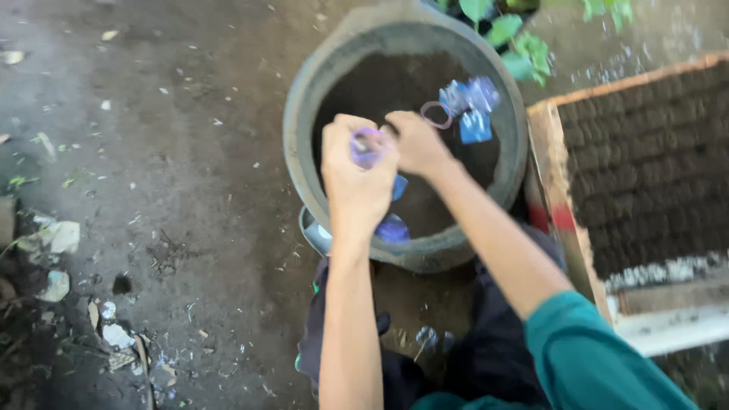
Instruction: The person fills small plastic packets with soil from a bucket and places them into a wooden seedling tray.
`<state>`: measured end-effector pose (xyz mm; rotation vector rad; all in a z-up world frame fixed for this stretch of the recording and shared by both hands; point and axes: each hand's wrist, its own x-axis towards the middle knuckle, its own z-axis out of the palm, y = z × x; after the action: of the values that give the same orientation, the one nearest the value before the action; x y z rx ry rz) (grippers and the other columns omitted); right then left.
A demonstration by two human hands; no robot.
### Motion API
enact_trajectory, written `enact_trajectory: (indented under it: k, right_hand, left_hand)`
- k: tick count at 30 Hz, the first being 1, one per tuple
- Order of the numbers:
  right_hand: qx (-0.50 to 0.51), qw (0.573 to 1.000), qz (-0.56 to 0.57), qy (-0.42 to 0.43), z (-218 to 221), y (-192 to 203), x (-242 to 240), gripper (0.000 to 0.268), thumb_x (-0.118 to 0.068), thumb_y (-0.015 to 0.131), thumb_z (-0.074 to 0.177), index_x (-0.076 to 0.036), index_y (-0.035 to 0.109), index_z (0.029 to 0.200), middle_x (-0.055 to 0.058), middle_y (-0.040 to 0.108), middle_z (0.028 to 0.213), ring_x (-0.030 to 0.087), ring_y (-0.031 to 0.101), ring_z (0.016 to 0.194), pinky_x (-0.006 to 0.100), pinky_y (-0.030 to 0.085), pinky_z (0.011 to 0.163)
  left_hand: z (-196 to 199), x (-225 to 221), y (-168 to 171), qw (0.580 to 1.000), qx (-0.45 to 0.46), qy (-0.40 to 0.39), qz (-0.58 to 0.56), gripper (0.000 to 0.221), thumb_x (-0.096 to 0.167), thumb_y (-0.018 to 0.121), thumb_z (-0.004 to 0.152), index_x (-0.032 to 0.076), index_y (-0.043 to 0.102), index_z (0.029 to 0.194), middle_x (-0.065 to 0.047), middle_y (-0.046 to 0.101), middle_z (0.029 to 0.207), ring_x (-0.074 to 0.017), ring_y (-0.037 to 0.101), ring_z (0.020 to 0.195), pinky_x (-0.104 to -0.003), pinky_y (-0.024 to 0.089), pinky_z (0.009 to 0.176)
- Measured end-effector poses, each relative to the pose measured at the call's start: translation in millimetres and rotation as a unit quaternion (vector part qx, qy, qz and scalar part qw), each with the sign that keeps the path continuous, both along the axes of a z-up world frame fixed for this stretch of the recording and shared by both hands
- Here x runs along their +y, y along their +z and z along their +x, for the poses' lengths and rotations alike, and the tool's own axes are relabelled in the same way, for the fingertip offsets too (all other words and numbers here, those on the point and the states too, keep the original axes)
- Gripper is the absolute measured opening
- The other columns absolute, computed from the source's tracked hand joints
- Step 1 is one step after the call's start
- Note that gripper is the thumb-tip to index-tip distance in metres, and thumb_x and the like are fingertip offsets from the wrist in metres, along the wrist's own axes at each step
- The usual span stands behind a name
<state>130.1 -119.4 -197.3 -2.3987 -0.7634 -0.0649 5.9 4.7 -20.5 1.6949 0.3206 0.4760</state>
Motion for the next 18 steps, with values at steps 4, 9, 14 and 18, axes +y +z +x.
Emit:
enact_trajectory:
  k: [4, 9, 14, 18]
  right_hand:
    - [-0.041, 0.976, -0.214, 0.000, 7, -43, 33, 0.057, -0.018, 0.063, 0.075, 0.004, 0.039, 0.122, 0.019, 0.051, 0.116, 0.025, 0.046, 0.111, 0.030, 0.027, 0.105]
    - [0.107, 0.970, -0.140, -0.169, 14, -49, 68, 0.032, -0.016, 0.052, 0.077, 0.001, 0.051, 0.104, 0.017, 0.057, 0.096, 0.027, 0.054, 0.095, 0.036, 0.038, 0.085]
    - [0.245, 0.907, -0.087, -0.331, 8, -46, 69, 0.027, -0.015, 0.042, 0.078, -0.001, 0.063, 0.087, 0.015, 0.062, 0.077, 0.028, 0.062, 0.081, 0.041, 0.048, 0.067]
    - [0.274, 0.903, 0.111, -0.311, 26, -7, 35, 0.049, -0.062, 0.043, 0.074, -0.024, 0.063, 0.051, -0.003, 0.059, 0.052, 0.020, 0.063, 0.063, 0.027, 0.047, 0.058]
  left_hand:
    - [4, -7, -2, 0.998, 0.017, 0.000, -0.058, 0.022, 0.010, 0.059, 0.059, 0.014, 0.046, 0.077, -0.005, 0.045, 0.075, -0.0203, 0.050, 0.075, -0.028, 0.038, 0.067]
    - [13, -9, -4, 0.958, 0.122, -0.001, -0.259, 0.022, 0.009, 0.060, 0.062, 0.011, 0.047, 0.080, -0.004, 0.050, 0.081, -0.0136, 0.052, 0.078, -0.027, 0.047, 0.057]
    - [29, -12, -46, 0.954, 0.161, 0.025, -0.251, 0.030, 0.014, 0.063, 0.062, 0.009, 0.048, 0.087, -0.008, 0.049, 0.082, -0.0154, 0.049, 0.076, -0.026, 0.047, 0.050]
    - [35, -25, -61, 0.959, 0.210, 0.021, -0.191, 0.024, 0.008, 0.057, 0.063, 0.011, 0.047, 0.084, -0.006, 0.053, 0.080, -0.0117, 0.050, 0.071, -0.030, 0.046, 0.060]
